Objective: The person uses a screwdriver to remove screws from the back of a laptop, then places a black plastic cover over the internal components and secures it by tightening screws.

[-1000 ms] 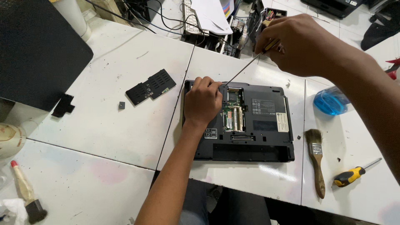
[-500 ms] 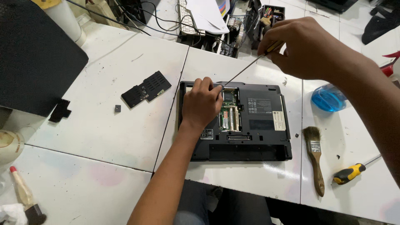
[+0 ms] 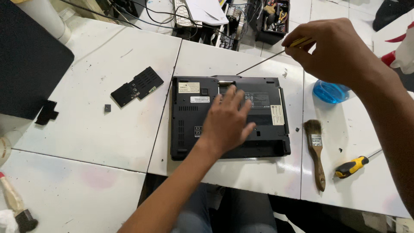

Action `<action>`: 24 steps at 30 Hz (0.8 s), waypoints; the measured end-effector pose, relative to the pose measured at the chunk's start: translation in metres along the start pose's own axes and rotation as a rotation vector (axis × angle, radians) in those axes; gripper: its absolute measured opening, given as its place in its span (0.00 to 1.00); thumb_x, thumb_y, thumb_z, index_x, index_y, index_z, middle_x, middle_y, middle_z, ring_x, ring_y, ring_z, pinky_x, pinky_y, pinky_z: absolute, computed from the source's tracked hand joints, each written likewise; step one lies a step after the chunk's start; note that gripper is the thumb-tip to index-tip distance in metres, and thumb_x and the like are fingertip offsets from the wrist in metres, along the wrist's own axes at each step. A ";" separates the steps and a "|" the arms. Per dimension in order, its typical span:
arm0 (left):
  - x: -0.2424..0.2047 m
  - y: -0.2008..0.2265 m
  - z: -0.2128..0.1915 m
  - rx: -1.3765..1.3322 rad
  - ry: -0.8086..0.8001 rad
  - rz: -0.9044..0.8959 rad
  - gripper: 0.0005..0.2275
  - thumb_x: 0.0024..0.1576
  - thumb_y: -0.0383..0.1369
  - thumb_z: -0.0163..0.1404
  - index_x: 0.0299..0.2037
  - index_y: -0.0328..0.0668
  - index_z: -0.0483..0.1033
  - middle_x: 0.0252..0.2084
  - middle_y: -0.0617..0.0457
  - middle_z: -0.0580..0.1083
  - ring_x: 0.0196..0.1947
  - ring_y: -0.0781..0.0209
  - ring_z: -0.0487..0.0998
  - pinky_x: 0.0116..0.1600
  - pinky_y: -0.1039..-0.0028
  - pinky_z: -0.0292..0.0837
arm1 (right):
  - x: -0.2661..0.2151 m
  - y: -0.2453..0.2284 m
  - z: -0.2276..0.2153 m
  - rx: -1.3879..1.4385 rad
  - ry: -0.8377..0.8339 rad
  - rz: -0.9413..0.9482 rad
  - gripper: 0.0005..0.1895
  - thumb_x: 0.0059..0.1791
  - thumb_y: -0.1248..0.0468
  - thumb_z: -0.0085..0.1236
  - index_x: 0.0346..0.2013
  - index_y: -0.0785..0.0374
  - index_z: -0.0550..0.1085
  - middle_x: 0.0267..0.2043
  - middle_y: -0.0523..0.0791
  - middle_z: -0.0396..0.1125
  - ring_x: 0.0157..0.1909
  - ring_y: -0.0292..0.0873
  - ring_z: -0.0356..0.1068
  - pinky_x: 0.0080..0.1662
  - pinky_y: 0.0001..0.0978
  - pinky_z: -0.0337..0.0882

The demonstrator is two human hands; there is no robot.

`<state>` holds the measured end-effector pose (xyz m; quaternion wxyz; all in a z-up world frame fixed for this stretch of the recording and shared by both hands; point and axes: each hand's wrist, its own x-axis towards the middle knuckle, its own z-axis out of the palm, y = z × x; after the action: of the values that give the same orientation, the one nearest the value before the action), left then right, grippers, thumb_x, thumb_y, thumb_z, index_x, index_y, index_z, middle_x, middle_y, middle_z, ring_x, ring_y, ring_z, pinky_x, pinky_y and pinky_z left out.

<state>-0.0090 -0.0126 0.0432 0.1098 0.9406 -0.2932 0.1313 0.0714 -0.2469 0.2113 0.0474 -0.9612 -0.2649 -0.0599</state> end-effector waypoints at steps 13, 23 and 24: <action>-0.030 0.012 0.037 -0.093 0.032 0.293 0.25 0.55 0.45 0.64 0.61 0.46 0.80 0.68 0.41 0.74 0.72 0.40 0.70 0.67 0.42 0.72 | -0.031 0.013 0.013 0.107 0.063 0.030 0.05 0.57 0.67 0.69 0.49 0.60 0.85 0.43 0.50 0.80 0.42 0.49 0.80 0.45 0.40 0.76; -0.050 -0.021 0.014 -0.349 -0.070 0.312 0.23 0.47 0.35 0.65 0.55 0.50 0.82 0.67 0.50 0.75 0.73 0.45 0.68 0.73 0.33 0.62 | -0.031 0.000 0.011 0.116 0.054 0.074 0.04 0.60 0.62 0.67 0.45 0.59 0.84 0.37 0.48 0.79 0.36 0.47 0.79 0.43 0.39 0.75; -0.051 -0.021 0.011 -0.361 -0.049 0.305 0.23 0.46 0.35 0.65 0.55 0.51 0.82 0.66 0.50 0.76 0.73 0.45 0.69 0.74 0.34 0.61 | -0.031 -0.001 0.010 0.110 0.083 0.055 0.05 0.60 0.61 0.68 0.44 0.58 0.84 0.35 0.47 0.79 0.35 0.46 0.79 0.42 0.38 0.74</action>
<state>-0.0351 0.0277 0.0141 0.2478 0.8534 -0.4534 0.0693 0.0457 -0.2606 0.1967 0.1128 -0.9607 -0.2393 -0.0837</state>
